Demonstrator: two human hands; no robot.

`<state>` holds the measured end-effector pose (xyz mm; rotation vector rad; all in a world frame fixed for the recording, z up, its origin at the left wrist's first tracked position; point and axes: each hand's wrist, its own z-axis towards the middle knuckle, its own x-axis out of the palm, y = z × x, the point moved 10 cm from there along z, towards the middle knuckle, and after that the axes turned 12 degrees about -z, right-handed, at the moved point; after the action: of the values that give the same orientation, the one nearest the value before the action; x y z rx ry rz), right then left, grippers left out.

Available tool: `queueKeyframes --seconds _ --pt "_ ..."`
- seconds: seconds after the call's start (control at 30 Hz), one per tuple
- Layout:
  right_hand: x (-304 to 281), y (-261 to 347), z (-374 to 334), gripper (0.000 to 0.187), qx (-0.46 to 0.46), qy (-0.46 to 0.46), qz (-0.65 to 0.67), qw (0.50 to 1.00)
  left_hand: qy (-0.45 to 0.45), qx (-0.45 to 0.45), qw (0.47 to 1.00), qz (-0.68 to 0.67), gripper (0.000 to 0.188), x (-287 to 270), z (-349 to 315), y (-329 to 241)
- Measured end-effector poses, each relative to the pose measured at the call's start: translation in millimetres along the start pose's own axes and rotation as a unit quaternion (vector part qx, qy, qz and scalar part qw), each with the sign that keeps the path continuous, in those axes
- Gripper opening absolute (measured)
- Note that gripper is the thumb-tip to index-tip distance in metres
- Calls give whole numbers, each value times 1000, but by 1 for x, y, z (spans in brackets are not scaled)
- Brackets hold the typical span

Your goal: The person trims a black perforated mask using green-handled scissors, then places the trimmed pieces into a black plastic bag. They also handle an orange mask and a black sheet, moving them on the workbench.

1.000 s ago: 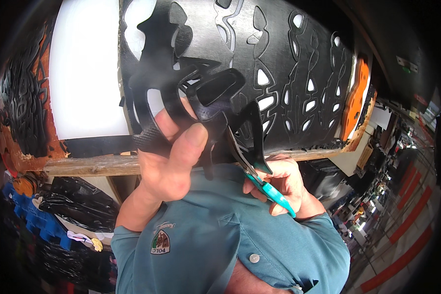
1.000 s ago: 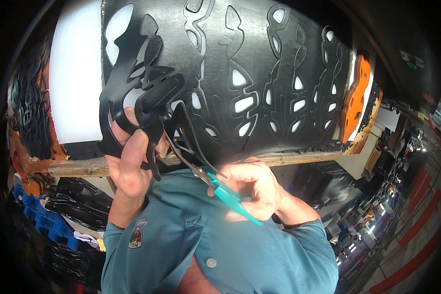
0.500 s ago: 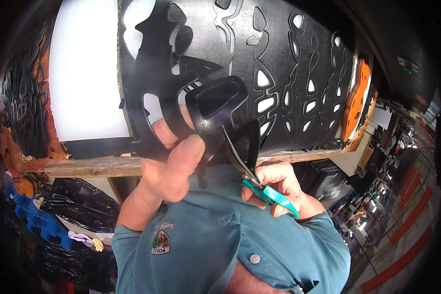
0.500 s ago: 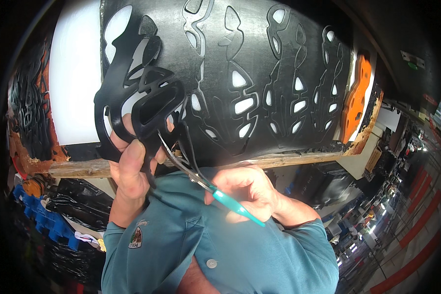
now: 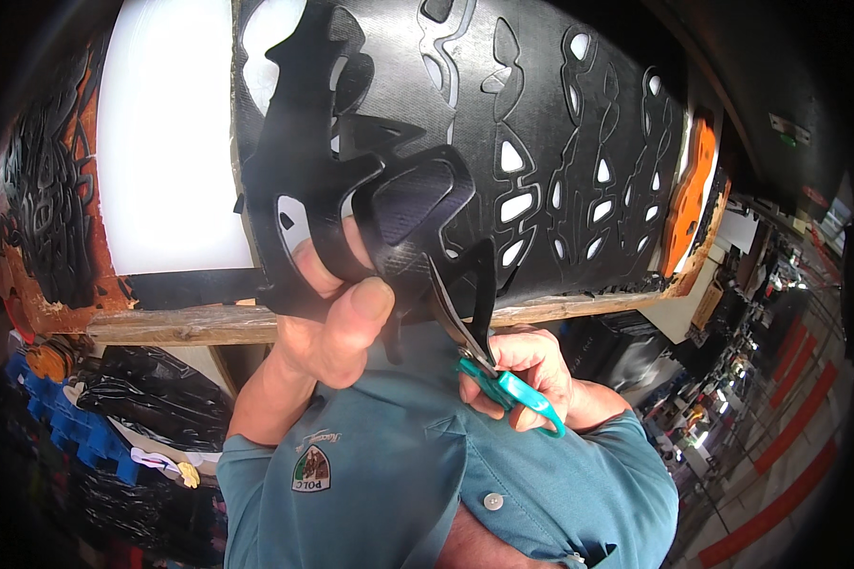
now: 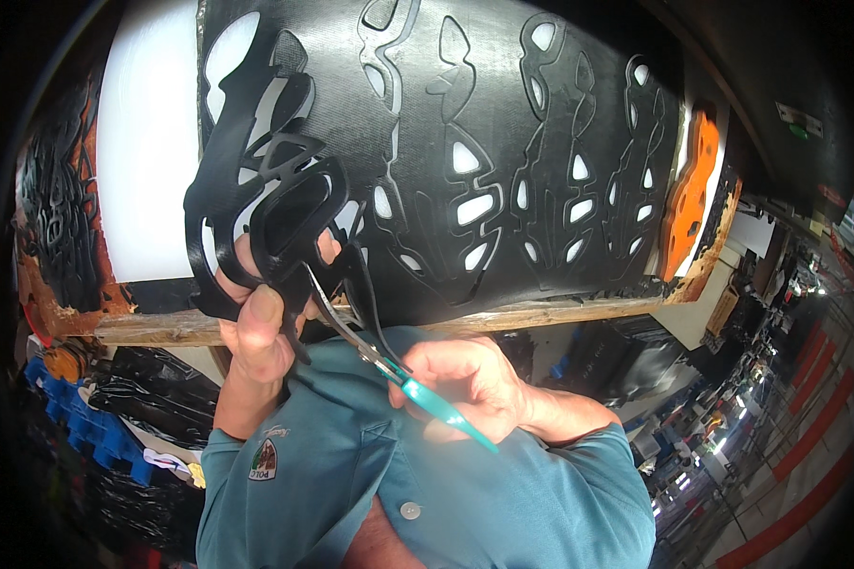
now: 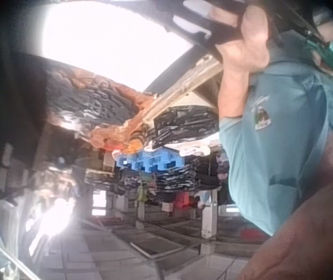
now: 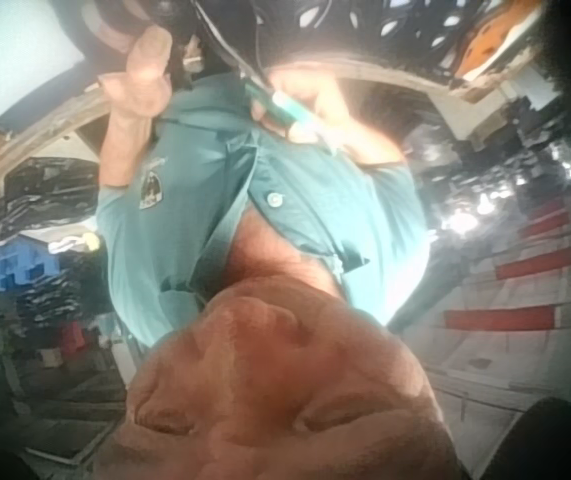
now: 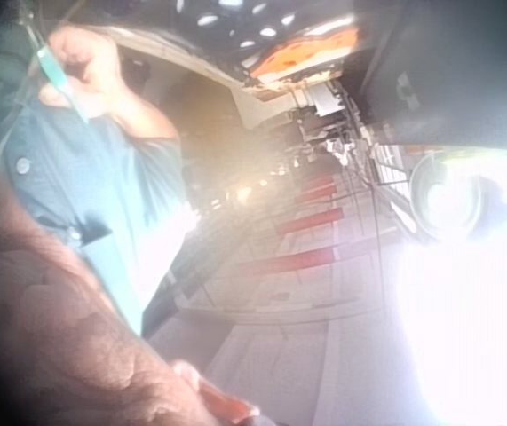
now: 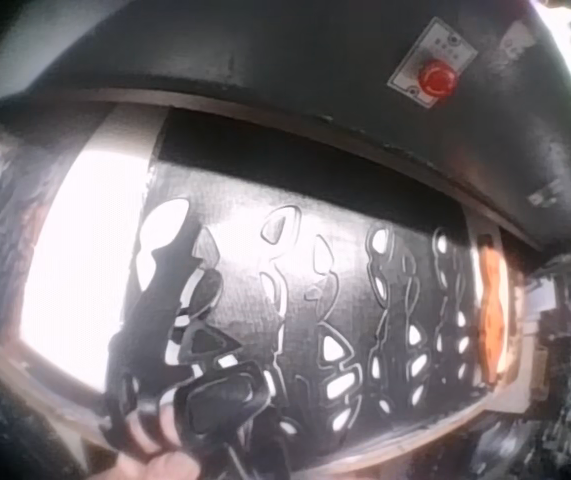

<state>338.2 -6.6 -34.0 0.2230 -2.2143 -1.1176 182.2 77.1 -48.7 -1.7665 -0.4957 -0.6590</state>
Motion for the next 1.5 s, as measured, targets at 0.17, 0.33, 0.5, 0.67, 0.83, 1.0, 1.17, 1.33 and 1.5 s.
queueKeyframes --seconds 0.17,0.33,0.5,0.67,0.83,1.0,1.17,1.33,1.5 --pt "0 0 0 34 14 -4 -6 1000 9 -6 1000 7 61 0 2 0" --pt "-4 0 0 31 36 4 -43 998 2 -22 999 44 60 -5 0 -1" --pt "-6 2 -2 28 18 5 -64 998 -4 -28 998 64 60 -8 -1 0" --pt "-4 -1 -2 27 9 18 -42 999 -18 -33 996 79 59 -15 -2 -1" --pt "-3 -4 -1 27 23 20 -36 999 -32 -38 995 87 58 -20 -3 -2" --pt "-4 -2 -1 32 20 23 -48 998 -29 -39 994 98 58 -20 -4 -4" --pt "-5 0 0 37 -14 21 -32 999 -23 -42 992 114 57 -18 -4 -4" --pt "-9 -5 -1 35 14 3 -64 998 -32 -45 990 129 57 -22 -5 -5" --pt "-12 2 -1 32 12 23 -125 992 -74 -55 990 108 65 -34 -8 -3"
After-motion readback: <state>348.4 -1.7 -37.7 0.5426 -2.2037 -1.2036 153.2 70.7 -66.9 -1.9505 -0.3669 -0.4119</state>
